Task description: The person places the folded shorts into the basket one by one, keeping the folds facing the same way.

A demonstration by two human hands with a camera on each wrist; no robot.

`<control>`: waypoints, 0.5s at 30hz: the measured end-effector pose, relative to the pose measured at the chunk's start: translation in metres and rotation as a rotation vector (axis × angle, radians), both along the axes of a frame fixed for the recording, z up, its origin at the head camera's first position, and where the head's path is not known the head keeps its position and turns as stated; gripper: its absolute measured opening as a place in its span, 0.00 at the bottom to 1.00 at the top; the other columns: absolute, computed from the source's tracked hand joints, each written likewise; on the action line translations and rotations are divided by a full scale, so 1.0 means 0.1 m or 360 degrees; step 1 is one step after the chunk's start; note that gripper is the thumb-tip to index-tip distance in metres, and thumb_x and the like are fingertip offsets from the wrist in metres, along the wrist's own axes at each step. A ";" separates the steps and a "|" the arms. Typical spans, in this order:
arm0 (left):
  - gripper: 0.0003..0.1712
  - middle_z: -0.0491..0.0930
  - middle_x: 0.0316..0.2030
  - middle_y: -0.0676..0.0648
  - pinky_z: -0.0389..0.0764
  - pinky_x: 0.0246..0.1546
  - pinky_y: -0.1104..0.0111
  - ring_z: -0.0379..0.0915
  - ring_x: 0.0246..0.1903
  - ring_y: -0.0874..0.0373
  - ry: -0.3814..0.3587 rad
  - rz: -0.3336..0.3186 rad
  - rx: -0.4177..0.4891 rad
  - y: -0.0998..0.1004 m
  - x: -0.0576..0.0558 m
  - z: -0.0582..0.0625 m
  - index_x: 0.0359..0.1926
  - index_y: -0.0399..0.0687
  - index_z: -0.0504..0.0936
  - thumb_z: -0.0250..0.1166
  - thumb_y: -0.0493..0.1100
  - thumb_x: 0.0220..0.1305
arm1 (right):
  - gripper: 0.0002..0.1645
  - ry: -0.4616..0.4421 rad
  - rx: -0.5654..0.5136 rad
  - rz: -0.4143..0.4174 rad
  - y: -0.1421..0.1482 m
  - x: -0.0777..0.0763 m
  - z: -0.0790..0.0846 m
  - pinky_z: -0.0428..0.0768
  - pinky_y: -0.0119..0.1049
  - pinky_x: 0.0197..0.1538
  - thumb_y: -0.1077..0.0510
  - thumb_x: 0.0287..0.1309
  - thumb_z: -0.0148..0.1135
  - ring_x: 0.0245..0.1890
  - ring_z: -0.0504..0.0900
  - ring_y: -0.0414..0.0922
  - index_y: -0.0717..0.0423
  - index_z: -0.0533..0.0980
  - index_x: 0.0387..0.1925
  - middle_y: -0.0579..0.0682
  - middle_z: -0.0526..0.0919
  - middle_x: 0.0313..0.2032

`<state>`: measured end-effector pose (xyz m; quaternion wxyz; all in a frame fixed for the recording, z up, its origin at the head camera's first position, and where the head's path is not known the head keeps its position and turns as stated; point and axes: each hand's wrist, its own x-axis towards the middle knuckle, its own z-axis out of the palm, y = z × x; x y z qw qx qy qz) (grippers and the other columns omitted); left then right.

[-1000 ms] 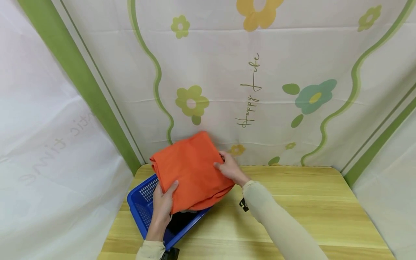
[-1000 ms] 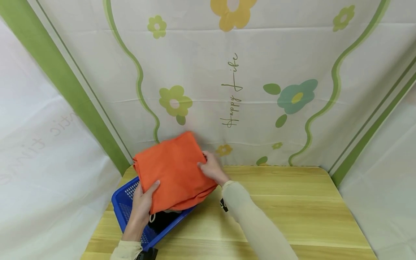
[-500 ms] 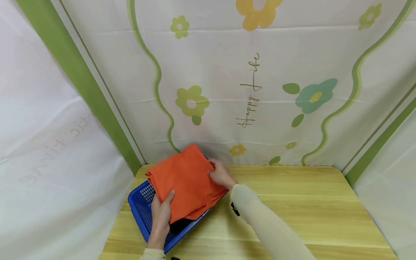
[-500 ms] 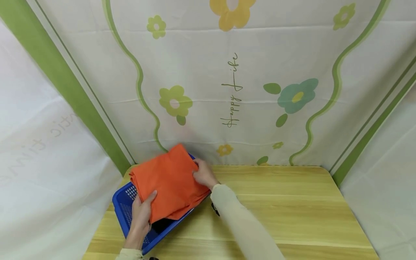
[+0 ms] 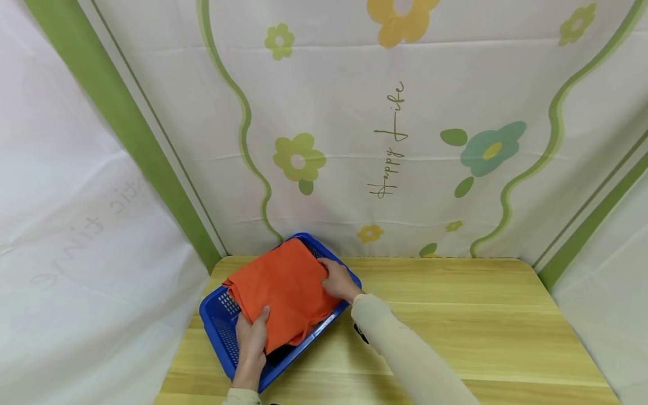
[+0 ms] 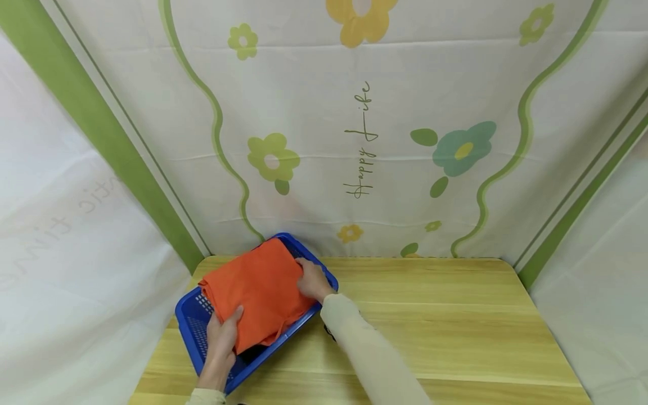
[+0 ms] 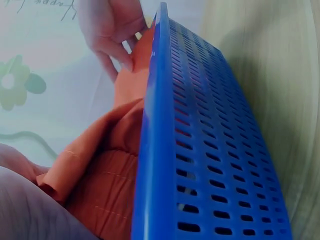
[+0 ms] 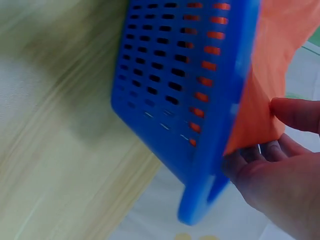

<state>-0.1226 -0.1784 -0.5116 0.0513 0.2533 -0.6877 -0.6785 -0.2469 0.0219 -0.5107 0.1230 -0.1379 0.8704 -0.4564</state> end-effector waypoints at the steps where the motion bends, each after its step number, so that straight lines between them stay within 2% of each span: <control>1: 0.38 0.59 0.69 0.29 0.61 0.66 0.44 0.59 0.66 0.34 -0.0021 -0.0003 0.0002 -0.01 0.01 -0.01 0.76 0.30 0.51 0.55 0.46 0.78 | 0.34 0.0000 0.0017 0.0003 0.00 0.01 -0.01 0.76 0.51 0.58 0.73 0.62 0.54 0.61 0.75 0.57 0.64 0.67 0.71 0.63 0.72 0.67; 6: 0.34 0.61 0.62 0.27 0.66 0.60 0.46 0.62 0.60 0.34 -0.0135 -0.0097 0.0016 -0.07 0.04 -0.05 0.71 0.22 0.52 0.52 0.44 0.79 | 0.33 -0.0037 0.0079 0.0000 -0.01 0.05 -0.07 0.73 0.53 0.63 0.71 0.64 0.56 0.64 0.73 0.58 0.65 0.67 0.71 0.62 0.72 0.67; 10: 0.30 0.60 0.59 0.27 0.67 0.57 0.47 0.62 0.58 0.34 -0.0155 -0.0165 -0.0043 -0.10 0.06 -0.07 0.66 0.18 0.52 0.52 0.36 0.74 | 0.33 -0.0028 0.0147 0.0030 0.00 0.05 -0.13 0.71 0.54 0.66 0.68 0.65 0.57 0.66 0.70 0.59 0.66 0.65 0.71 0.63 0.71 0.67; 13: 0.41 0.48 0.65 0.19 0.61 0.61 0.41 0.52 0.62 0.28 -0.0190 -0.0190 -0.0142 -0.11 0.06 -0.04 0.72 0.18 0.40 0.51 0.29 0.66 | 0.34 0.0060 0.0260 0.0085 0.01 0.07 -0.16 0.71 0.56 0.65 0.66 0.65 0.59 0.65 0.70 0.61 0.66 0.66 0.71 0.65 0.71 0.66; 15: 0.51 0.37 0.68 0.16 0.56 0.64 0.37 0.43 0.65 0.24 -0.0237 -0.0202 -0.0245 -0.11 0.06 -0.02 0.74 0.22 0.28 0.51 0.26 0.60 | 0.34 0.0148 0.0374 0.0120 0.02 0.08 -0.18 0.72 0.57 0.63 0.64 0.65 0.60 0.65 0.70 0.62 0.65 0.66 0.71 0.66 0.70 0.65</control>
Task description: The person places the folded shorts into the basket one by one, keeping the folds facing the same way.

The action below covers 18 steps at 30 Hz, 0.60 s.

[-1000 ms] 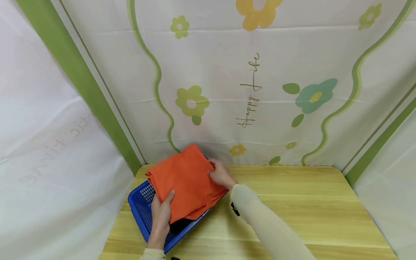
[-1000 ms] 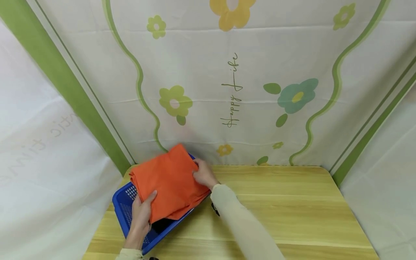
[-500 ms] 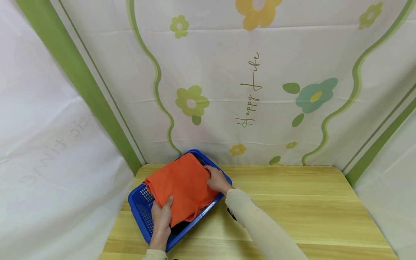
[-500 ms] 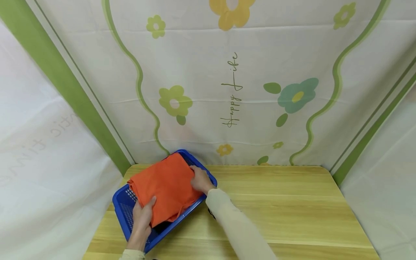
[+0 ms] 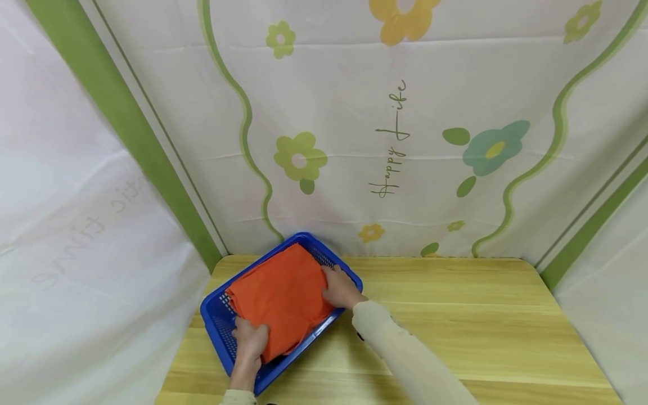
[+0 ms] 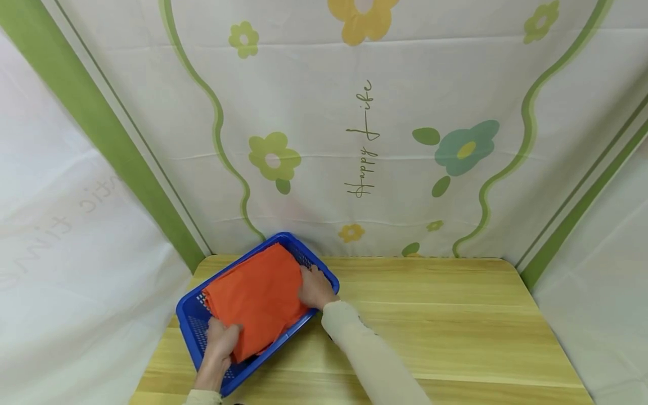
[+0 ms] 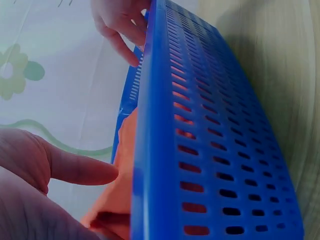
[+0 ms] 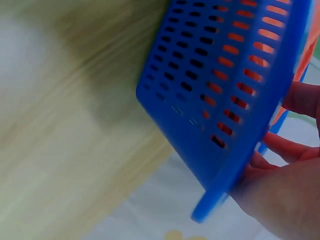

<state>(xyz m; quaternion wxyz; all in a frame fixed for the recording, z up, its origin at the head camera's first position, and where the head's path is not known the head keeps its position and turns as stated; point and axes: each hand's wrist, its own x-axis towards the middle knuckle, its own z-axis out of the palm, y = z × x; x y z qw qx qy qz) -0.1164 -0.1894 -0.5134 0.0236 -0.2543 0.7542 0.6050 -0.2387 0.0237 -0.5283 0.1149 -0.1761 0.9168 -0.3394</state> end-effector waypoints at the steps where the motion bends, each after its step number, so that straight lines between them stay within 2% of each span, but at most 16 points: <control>1: 0.55 0.32 0.68 0.16 0.54 0.64 0.35 0.39 0.66 0.22 -0.0026 -0.0005 -0.0061 0.00 -0.01 0.02 0.74 0.25 0.23 0.52 0.25 0.58 | 0.34 0.0049 0.0055 0.0022 0.00 0.01 0.00 0.72 0.57 0.63 0.63 0.65 0.61 0.64 0.70 0.62 0.64 0.67 0.71 0.66 0.70 0.65; 3: 0.60 0.28 0.67 0.15 0.54 0.62 0.33 0.34 0.66 0.20 -0.0053 -0.0027 -0.0206 0.01 -0.03 0.05 0.74 0.31 0.18 0.53 0.25 0.55 | 0.33 0.0137 0.0171 0.0071 0.01 0.04 0.03 0.74 0.58 0.60 0.61 0.65 0.63 0.62 0.71 0.62 0.62 0.68 0.70 0.65 0.70 0.64; 5: 0.63 0.28 0.68 0.16 0.52 0.62 0.30 0.31 0.67 0.19 -0.0073 -0.0063 -0.0398 0.03 -0.05 0.08 0.77 0.35 0.21 0.58 0.27 0.54 | 0.32 0.0208 0.0295 0.0128 0.00 0.07 0.06 0.73 0.59 0.61 0.57 0.66 0.65 0.63 0.70 0.63 0.61 0.70 0.69 0.64 0.70 0.64; 8: 0.62 0.29 0.70 0.18 0.47 0.63 0.28 0.29 0.68 0.19 -0.0130 -0.0184 -0.0742 0.08 -0.09 0.12 0.79 0.34 0.34 0.66 0.32 0.54 | 0.34 0.0262 0.0471 0.0227 -0.02 0.12 0.09 0.70 0.60 0.64 0.50 0.65 0.68 0.65 0.69 0.62 0.57 0.72 0.68 0.62 0.71 0.66; 11: 0.56 0.34 0.71 0.18 0.48 0.63 0.28 0.34 0.68 0.18 -0.0286 -0.0412 -0.1027 0.13 -0.11 0.14 0.77 0.30 0.50 0.73 0.40 0.55 | 0.40 0.0237 0.0608 0.0286 -0.04 0.16 0.06 0.67 0.61 0.67 0.44 0.62 0.70 0.68 0.67 0.61 0.54 0.70 0.71 0.59 0.70 0.68; 14: 0.54 0.44 0.69 0.17 0.56 0.61 0.29 0.44 0.66 0.18 -0.0453 -0.0630 -0.1158 0.18 -0.12 0.16 0.74 0.28 0.58 0.77 0.48 0.56 | 0.44 0.0174 0.0658 0.0309 -0.04 0.19 0.03 0.66 0.61 0.68 0.41 0.60 0.71 0.69 0.66 0.59 0.54 0.68 0.72 0.59 0.69 0.69; 18: 0.57 0.46 0.68 0.15 0.62 0.59 0.32 0.49 0.64 0.17 -0.0577 -0.0753 -0.1179 0.20 -0.14 0.15 0.73 0.25 0.57 0.78 0.50 0.55 | 0.44 0.0056 0.0652 0.0317 -0.03 0.20 0.02 0.64 0.58 0.70 0.41 0.61 0.70 0.72 0.64 0.59 0.55 0.67 0.73 0.60 0.67 0.71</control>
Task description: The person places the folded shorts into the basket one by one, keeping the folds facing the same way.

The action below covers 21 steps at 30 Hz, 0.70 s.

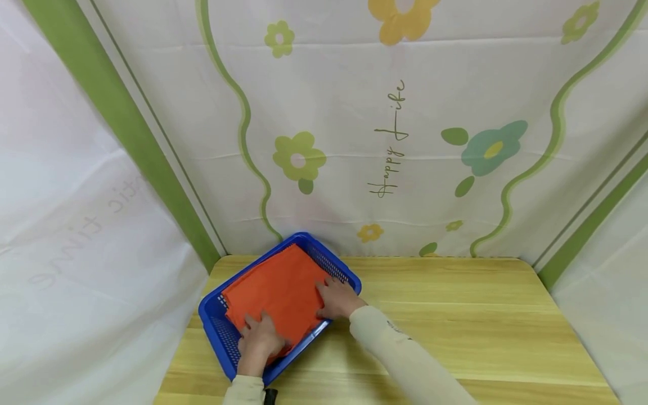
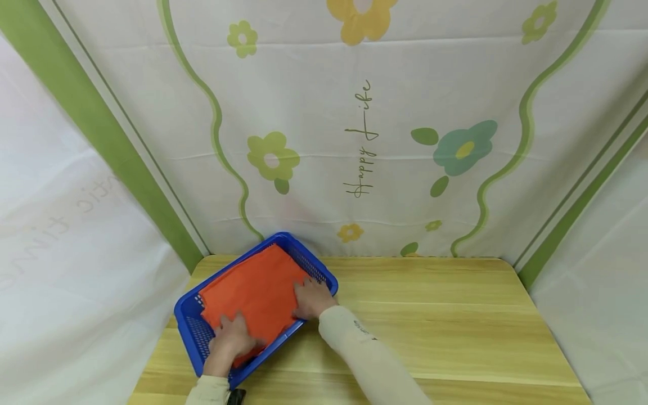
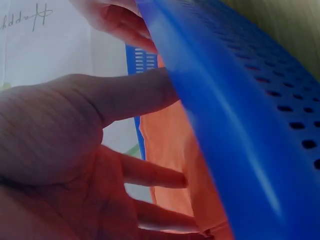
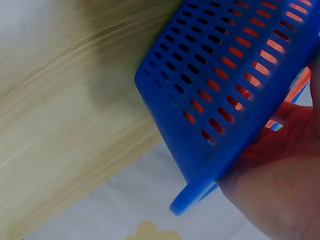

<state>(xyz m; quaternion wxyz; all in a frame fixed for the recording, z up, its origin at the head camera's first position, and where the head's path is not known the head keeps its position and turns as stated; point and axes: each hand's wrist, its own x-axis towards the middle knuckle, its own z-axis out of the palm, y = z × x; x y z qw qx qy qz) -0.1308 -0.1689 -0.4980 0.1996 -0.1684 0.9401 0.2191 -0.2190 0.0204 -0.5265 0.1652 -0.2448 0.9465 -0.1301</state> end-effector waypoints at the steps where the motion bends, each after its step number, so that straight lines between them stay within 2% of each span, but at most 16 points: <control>1: 0.57 0.46 0.68 0.14 0.64 0.58 0.32 0.49 0.64 0.16 -0.0018 -0.0011 -0.0008 0.00 0.00 0.00 0.73 0.24 0.56 0.78 0.50 0.56 | 0.44 -0.0025 0.0001 -0.0004 0.00 0.00 0.00 0.64 0.57 0.70 0.42 0.62 0.70 0.72 0.63 0.58 0.55 0.68 0.73 0.59 0.67 0.72; 7: 0.56 0.46 0.67 0.11 0.66 0.57 0.32 0.53 0.63 0.14 -0.0067 -0.0057 -0.0015 -0.01 0.00 -0.04 0.73 0.23 0.56 0.77 0.49 0.57 | 0.40 -0.0101 0.0035 0.0006 0.01 -0.02 -0.02 0.64 0.52 0.71 0.42 0.63 0.67 0.74 0.62 0.54 0.54 0.69 0.72 0.57 0.66 0.72; 13: 0.57 0.50 0.65 0.12 0.63 0.59 0.32 0.55 0.62 0.15 -0.0064 -0.0085 -0.0010 -0.04 0.00 -0.05 0.72 0.23 0.57 0.78 0.51 0.56 | 0.40 -0.0082 -0.0023 0.0010 0.04 -0.02 -0.04 0.63 0.54 0.71 0.41 0.64 0.66 0.73 0.63 0.55 0.54 0.70 0.71 0.58 0.67 0.72; 17: 0.54 0.57 0.62 0.15 0.59 0.59 0.30 0.56 0.60 0.16 -0.0017 -0.0070 -0.0006 -0.06 -0.01 0.01 0.71 0.27 0.62 0.76 0.56 0.57 | 0.37 0.0057 -0.0140 0.0052 0.09 0.01 0.00 0.67 0.55 0.69 0.42 0.65 0.66 0.69 0.69 0.57 0.56 0.72 0.69 0.58 0.71 0.69; 21: 0.50 0.63 0.60 0.17 0.59 0.59 0.29 0.58 0.59 0.17 0.0121 -0.0053 -0.0057 -0.03 -0.03 0.13 0.71 0.30 0.64 0.71 0.60 0.61 | 0.33 0.0255 -0.0261 0.0080 0.19 0.04 0.09 0.71 0.55 0.65 0.45 0.69 0.63 0.65 0.73 0.58 0.58 0.72 0.68 0.59 0.75 0.65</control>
